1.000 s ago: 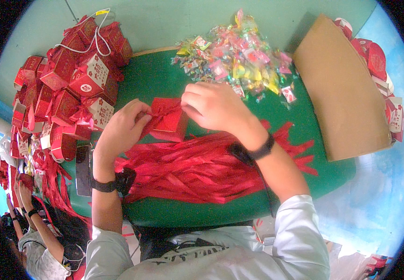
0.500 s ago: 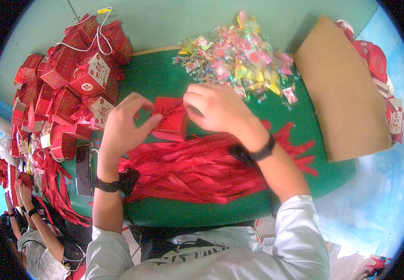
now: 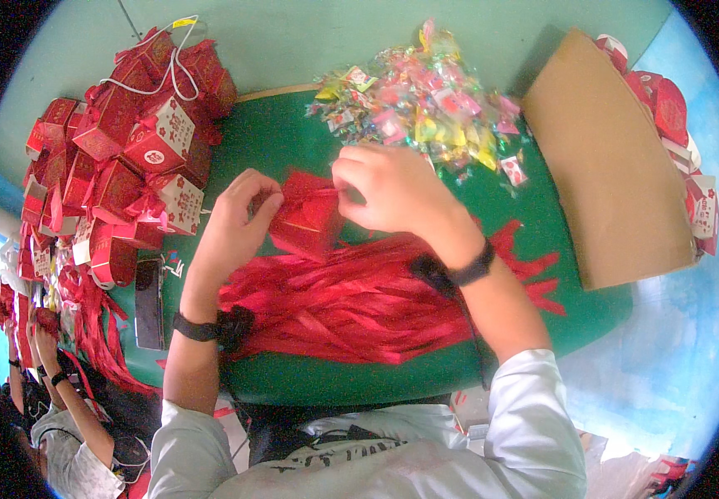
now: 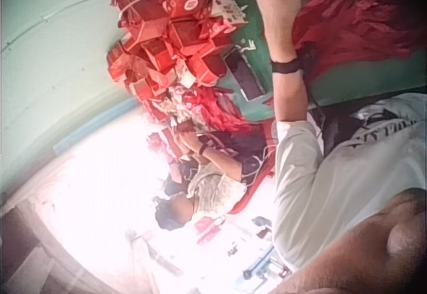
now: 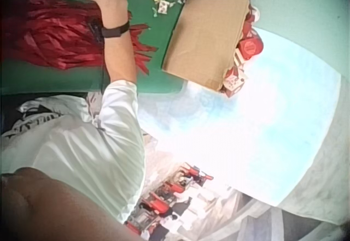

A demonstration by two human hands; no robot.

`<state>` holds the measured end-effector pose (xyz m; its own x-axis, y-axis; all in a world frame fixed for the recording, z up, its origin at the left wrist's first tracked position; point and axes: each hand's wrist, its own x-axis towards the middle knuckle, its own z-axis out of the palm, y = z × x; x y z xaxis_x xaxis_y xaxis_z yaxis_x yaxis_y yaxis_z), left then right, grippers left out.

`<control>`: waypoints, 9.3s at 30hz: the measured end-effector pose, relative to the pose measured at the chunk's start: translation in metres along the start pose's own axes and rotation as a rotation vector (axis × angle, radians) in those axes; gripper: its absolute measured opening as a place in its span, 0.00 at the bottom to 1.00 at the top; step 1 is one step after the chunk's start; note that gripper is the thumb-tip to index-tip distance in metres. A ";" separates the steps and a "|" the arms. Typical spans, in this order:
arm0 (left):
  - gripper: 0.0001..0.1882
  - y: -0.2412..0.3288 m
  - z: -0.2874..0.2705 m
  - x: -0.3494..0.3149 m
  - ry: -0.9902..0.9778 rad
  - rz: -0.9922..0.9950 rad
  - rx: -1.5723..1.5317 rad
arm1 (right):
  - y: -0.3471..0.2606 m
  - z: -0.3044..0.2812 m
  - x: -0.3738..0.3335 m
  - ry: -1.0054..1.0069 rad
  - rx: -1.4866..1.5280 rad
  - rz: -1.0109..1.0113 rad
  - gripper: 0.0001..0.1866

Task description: The person assembles small red gift boxes by folding flat pieces, placing wrapped candies inside, and tying red ribbons around them. The person repeats this process for multiple boxes, placing finished units on a pile to the left.

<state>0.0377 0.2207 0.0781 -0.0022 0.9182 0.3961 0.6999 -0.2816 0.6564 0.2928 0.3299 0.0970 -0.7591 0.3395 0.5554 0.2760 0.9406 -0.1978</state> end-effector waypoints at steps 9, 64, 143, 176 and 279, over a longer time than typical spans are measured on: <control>0.06 0.022 -0.024 -0.014 -0.198 0.051 0.430 | -0.001 -0.003 -0.003 -0.051 -0.041 -0.018 0.11; 0.11 -0.036 0.011 0.005 -0.181 -0.003 -0.520 | 0.056 0.021 -0.019 -0.139 1.220 0.594 0.07; 0.11 -0.025 0.021 0.003 0.028 0.030 -0.180 | 0.020 0.024 -0.008 0.098 0.227 0.121 0.08; 0.21 -0.040 0.013 -0.005 -0.171 0.064 0.249 | -0.019 -0.109 0.028 -0.125 0.270 0.485 0.50; 0.34 -0.062 0.040 -0.018 -0.275 0.073 0.273 | 0.116 -0.257 -0.012 -0.256 -0.663 0.661 0.23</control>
<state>0.0236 0.2325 0.0044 0.2197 0.9494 0.2244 0.8556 -0.2980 0.4232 0.4857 0.4340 0.2754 -0.4149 0.8631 0.2879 0.9099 0.3933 0.1323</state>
